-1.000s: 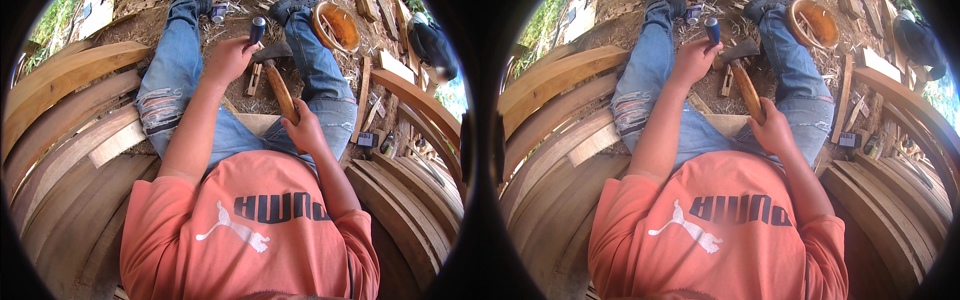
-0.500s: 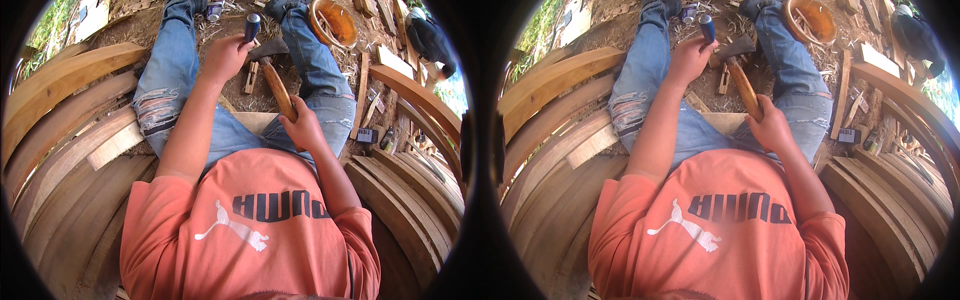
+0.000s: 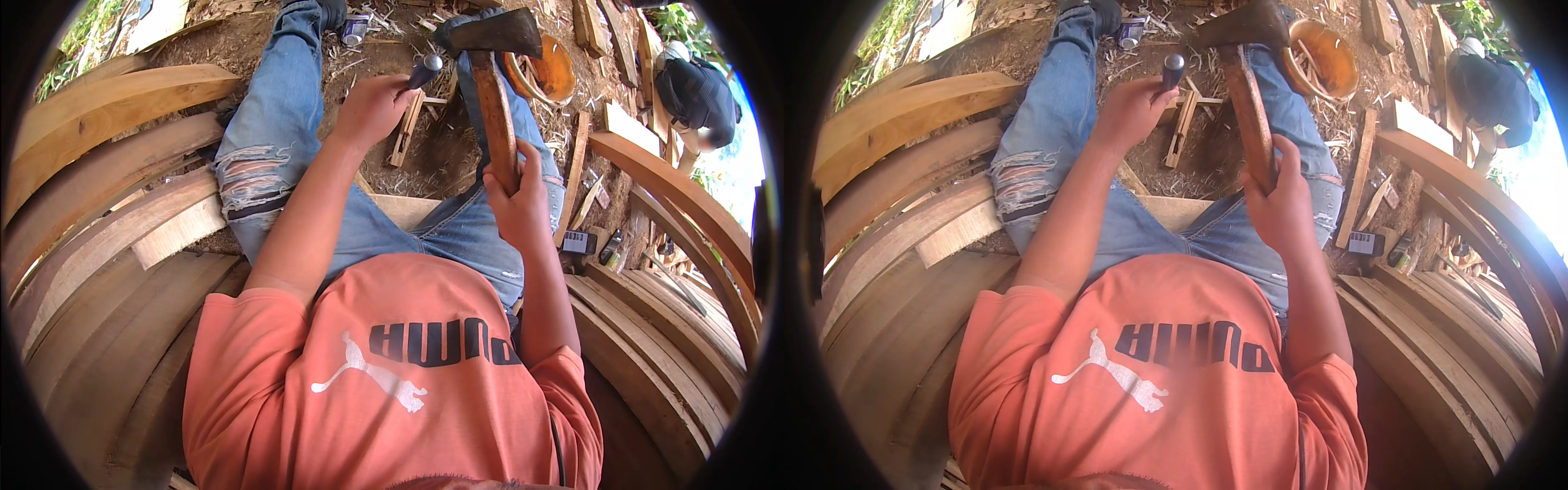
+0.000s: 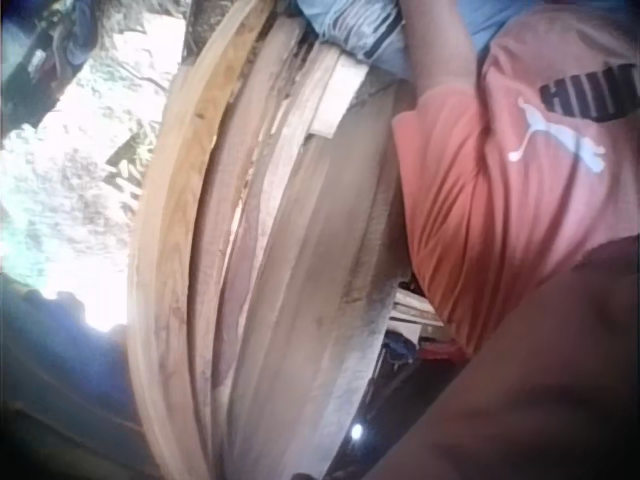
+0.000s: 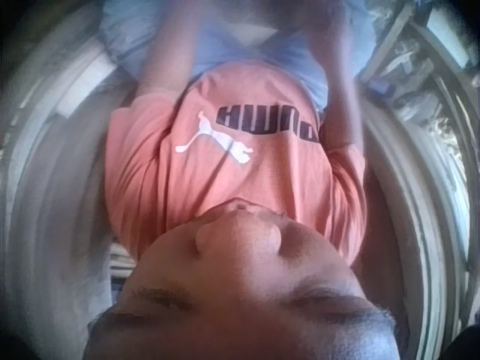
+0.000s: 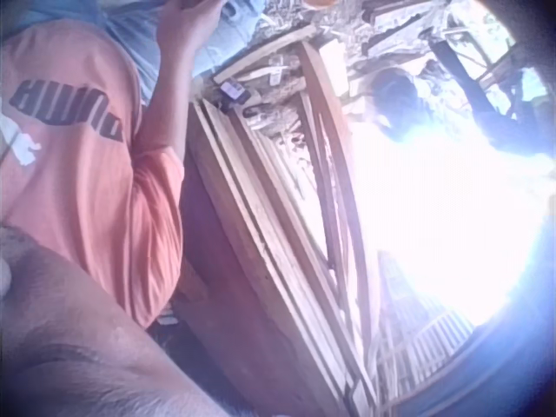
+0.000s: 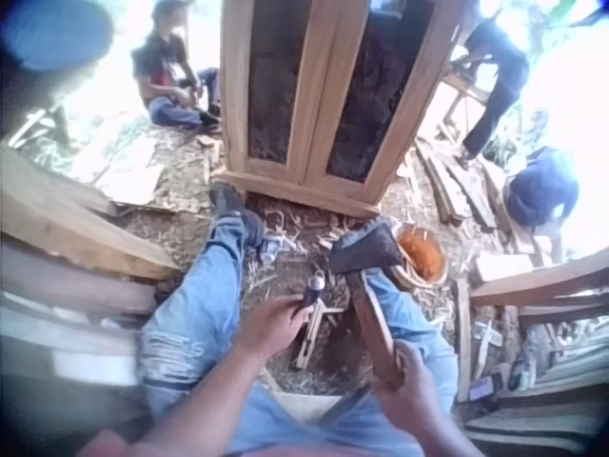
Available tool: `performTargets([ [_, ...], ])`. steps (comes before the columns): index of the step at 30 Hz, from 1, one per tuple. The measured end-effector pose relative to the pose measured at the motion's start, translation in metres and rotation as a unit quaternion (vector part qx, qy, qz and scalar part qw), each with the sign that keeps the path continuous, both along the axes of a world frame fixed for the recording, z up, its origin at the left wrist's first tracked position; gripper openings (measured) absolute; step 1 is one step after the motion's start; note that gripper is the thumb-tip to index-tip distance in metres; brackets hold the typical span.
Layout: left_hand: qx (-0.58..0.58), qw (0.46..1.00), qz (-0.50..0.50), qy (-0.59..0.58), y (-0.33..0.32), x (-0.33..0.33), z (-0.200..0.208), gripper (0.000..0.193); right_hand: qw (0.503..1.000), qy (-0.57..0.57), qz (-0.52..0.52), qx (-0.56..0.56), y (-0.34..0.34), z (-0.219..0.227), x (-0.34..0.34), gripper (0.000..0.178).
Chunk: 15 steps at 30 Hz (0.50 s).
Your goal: The person sits on the ground and uses a hammer to drive nails into small wooden pieces, assembling them into a larger wooden structure. The person repeatedly picks up nails, positions them, and hammers them into place.
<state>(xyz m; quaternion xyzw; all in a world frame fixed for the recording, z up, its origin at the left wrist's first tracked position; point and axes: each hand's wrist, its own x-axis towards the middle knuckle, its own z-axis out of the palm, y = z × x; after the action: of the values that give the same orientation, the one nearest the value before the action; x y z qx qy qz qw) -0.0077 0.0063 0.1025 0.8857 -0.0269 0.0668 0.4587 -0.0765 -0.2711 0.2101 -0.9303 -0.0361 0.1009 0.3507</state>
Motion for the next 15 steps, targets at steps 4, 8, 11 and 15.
performTargets([
  [4, -0.003, 1.000, -0.005, -0.019, 0.000, -0.001, -0.001, 0.020, 0.995, 0.088, -0.012, -0.050, 0.001, 0.038, 0.025, 0.043],
  [8, -0.059, 0.997, 0.002, -0.041, -0.002, 0.000, -0.009, 0.018, 0.999, 0.000, 0.012, -0.052, -0.019, 0.051, 0.021, 0.044],
  [11, -0.059, 0.997, 0.007, -0.049, -0.003, 0.000, -0.016, 0.017, 0.998, -0.031, 0.050, 0.013, -0.013, 0.084, 0.013, 0.042],
  [15, -0.041, 0.997, 0.006, -0.066, -0.004, 0.004, -0.023, 0.018, 0.965, -0.091, 0.122, -0.214, -0.010, 0.074, 0.000, 0.033],
])
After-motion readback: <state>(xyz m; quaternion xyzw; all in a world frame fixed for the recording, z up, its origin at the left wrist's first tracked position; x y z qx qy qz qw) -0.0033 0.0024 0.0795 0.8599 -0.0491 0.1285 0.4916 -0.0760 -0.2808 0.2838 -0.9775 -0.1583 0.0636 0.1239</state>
